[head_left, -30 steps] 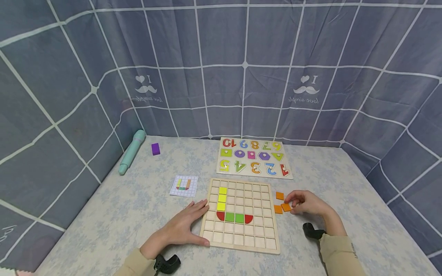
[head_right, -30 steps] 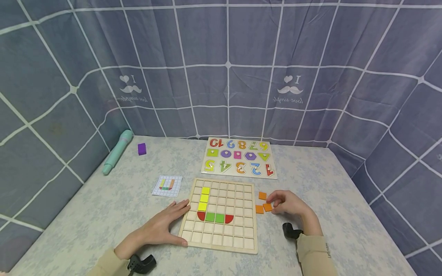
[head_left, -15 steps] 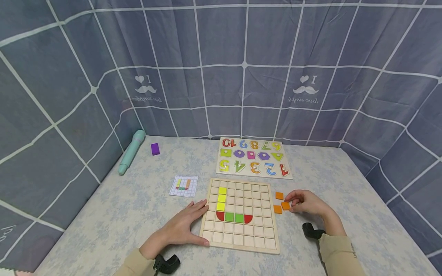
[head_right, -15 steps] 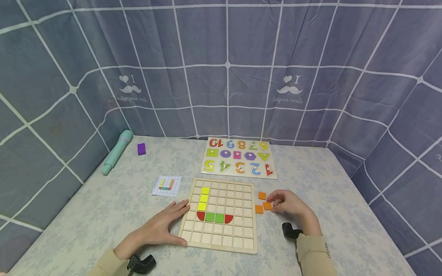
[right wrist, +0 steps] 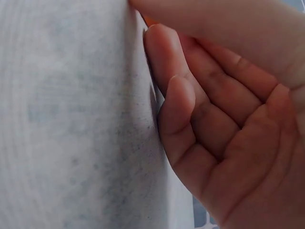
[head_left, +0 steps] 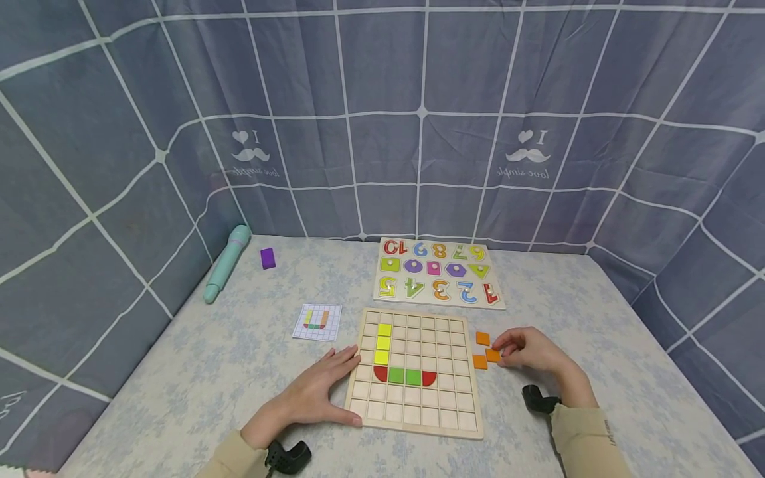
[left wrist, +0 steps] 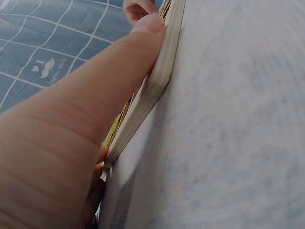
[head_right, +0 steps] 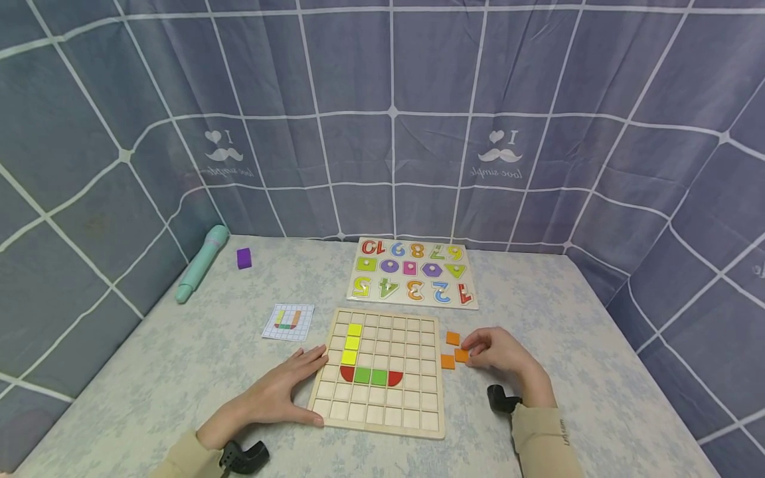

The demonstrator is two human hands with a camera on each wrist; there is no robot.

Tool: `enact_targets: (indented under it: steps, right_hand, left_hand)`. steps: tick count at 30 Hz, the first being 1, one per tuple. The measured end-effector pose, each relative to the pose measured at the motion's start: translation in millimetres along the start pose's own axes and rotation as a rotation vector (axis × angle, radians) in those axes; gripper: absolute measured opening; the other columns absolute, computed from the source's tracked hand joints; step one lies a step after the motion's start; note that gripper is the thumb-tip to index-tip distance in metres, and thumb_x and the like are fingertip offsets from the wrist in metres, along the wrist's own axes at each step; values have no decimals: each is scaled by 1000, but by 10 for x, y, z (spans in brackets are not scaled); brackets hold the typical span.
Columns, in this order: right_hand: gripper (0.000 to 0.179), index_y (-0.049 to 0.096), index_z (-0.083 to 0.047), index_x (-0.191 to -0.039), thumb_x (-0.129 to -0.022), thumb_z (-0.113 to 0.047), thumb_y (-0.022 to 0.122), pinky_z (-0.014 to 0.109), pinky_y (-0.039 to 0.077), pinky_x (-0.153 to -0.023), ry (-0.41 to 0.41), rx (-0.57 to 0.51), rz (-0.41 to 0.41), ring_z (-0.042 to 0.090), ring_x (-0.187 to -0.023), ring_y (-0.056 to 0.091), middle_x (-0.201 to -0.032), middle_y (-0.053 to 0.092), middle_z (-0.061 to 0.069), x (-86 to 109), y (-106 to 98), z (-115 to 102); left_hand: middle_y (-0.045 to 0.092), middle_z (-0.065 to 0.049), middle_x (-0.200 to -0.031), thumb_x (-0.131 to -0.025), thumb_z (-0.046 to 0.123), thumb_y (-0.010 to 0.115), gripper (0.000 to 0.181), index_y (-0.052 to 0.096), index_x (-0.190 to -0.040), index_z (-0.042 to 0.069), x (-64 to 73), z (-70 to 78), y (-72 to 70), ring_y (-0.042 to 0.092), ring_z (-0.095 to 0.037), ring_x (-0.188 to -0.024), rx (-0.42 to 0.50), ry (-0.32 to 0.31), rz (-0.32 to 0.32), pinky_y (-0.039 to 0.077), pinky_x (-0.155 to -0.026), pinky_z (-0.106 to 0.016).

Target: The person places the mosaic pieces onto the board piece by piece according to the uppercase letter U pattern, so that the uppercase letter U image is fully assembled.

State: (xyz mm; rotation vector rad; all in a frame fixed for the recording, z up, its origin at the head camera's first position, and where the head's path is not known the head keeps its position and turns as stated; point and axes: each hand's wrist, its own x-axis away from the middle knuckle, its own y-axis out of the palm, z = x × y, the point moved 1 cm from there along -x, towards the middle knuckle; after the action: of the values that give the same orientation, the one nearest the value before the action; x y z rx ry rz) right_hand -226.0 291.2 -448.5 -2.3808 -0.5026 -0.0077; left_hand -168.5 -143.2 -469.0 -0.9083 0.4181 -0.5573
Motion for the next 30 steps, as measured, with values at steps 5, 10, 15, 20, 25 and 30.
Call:
enact_targets:
  steps: [5,10,15,20,25,30]
  right_hand:
    - [26,68,-1,-97,-76,-13,78,25,47,-59,5,0,6,19,-68,54,-79,63,3,-3,1,6]
    - [28,68,0,-98,-76,-14,78,25,50,-63,18,-12,6,19,-72,57,-84,65,4,6,-9,7]
    - [26,68,0,-97,-77,-13,78,26,51,-67,48,-10,44,18,-75,59,-85,66,3,22,-35,-69]
    - [26,68,-1,-99,-78,-15,77,25,52,-68,17,5,84,17,-77,59,-88,67,4,12,-60,-206]
    - [26,67,-2,-98,-78,-16,77,25,52,-67,-55,10,111,18,-78,58,-89,65,4,-26,-35,-396]
    - [22,67,-5,-95,-77,-12,77,25,52,-68,-123,14,123,18,-77,57,-88,63,2,-67,60,-588]
  left_hand:
    - [26,-6,-153,-65,69,70,107,38,-144,4,0,1,2,22,-17,-140,7,-3,-4,13,-118,-36]
    - [26,-6,-153,-65,69,70,107,37,-144,5,0,6,5,22,-17,-140,9,-10,-14,13,-118,-35]
    - [26,-7,-153,-65,69,70,107,38,-144,4,-2,11,-2,22,-18,-140,7,-4,-12,13,-118,-36]
    - [27,-7,-153,-65,69,70,107,38,-144,4,-2,5,-4,22,-18,-140,4,-2,-11,12,-118,-35]
    - [27,-7,-153,-65,70,70,107,38,-144,4,-5,4,-5,22,-18,-140,0,-6,-8,12,-118,-36]
    - [26,-6,-153,-65,69,70,107,37,-144,4,-8,7,-11,21,-18,-140,5,-11,-9,12,-118,-36]
